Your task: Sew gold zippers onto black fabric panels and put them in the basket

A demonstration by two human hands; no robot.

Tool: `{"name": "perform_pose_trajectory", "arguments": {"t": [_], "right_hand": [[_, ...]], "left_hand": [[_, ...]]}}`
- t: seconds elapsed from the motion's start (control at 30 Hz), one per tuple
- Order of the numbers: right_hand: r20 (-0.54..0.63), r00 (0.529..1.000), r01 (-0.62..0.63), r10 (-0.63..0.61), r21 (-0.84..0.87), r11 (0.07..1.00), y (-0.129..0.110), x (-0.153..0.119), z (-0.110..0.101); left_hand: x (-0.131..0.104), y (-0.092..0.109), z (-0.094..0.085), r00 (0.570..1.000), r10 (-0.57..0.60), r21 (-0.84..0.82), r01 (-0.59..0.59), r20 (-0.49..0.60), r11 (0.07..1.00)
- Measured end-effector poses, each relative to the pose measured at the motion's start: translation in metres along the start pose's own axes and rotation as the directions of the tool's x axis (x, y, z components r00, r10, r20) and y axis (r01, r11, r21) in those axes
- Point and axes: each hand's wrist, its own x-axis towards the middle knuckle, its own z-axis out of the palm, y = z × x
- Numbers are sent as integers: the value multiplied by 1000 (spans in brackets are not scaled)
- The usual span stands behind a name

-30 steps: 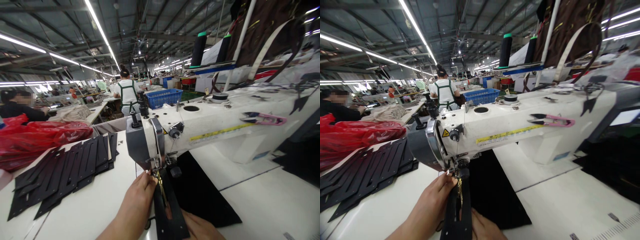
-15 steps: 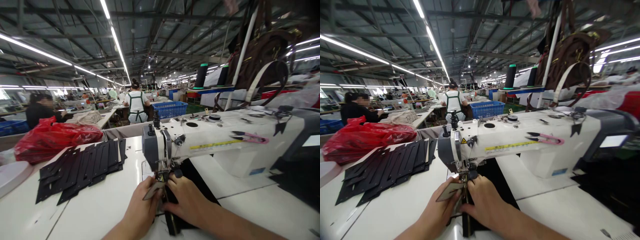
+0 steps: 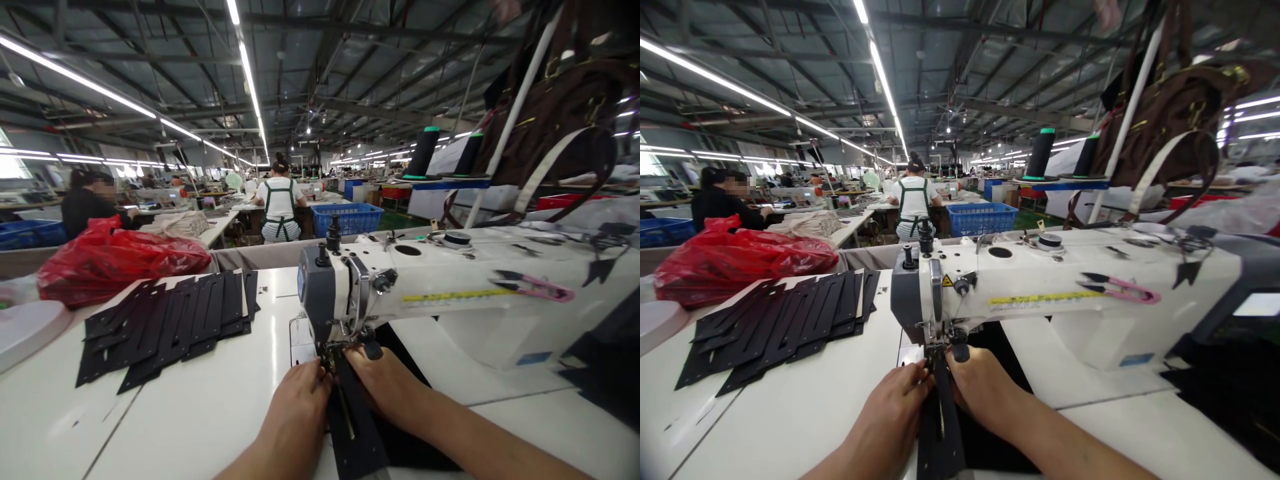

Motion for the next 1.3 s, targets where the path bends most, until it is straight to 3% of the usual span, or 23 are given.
{"name": "perform_pose_trajectory", "arguments": {"t": [0.27, 0.5, 0.67, 0.77, 0.9, 1.07, 1.3], "right_hand": [[14, 1000, 8, -9, 73, 997, -2, -3, -1], [72, 995, 76, -66, -154, 985, -1, -7, 9], [-10, 986, -163, 167, 178, 970, 3, -6, 7], [-51, 971, -200, 233, 356, 913, 6, -2, 9], [-47, 965, -211, 260, 453, 866, 9, 1, 10], [-76, 976, -158, 205, 401, 902, 10, 4, 7], [-67, 958, -253, 279, 260, 932, 12, 4, 13]], "left_hand": [[4, 4, -2, 999, 29, 62, -30, 22, 998], [5, 6, -6, 995, 2, 73, -10, 103, 997], [3, 6, -4, 992, 13, 40, -18, 126, 999], [4, 5, -6, 988, 24, 22, -28, 152, 999], [8, 4, -8, 982, 32, 36, -39, 187, 999], [10, 3, -10, 986, 25, 76, -38, 166, 996], [9, 1, -8, 988, 110, 99, -121, 112, 988]]}}
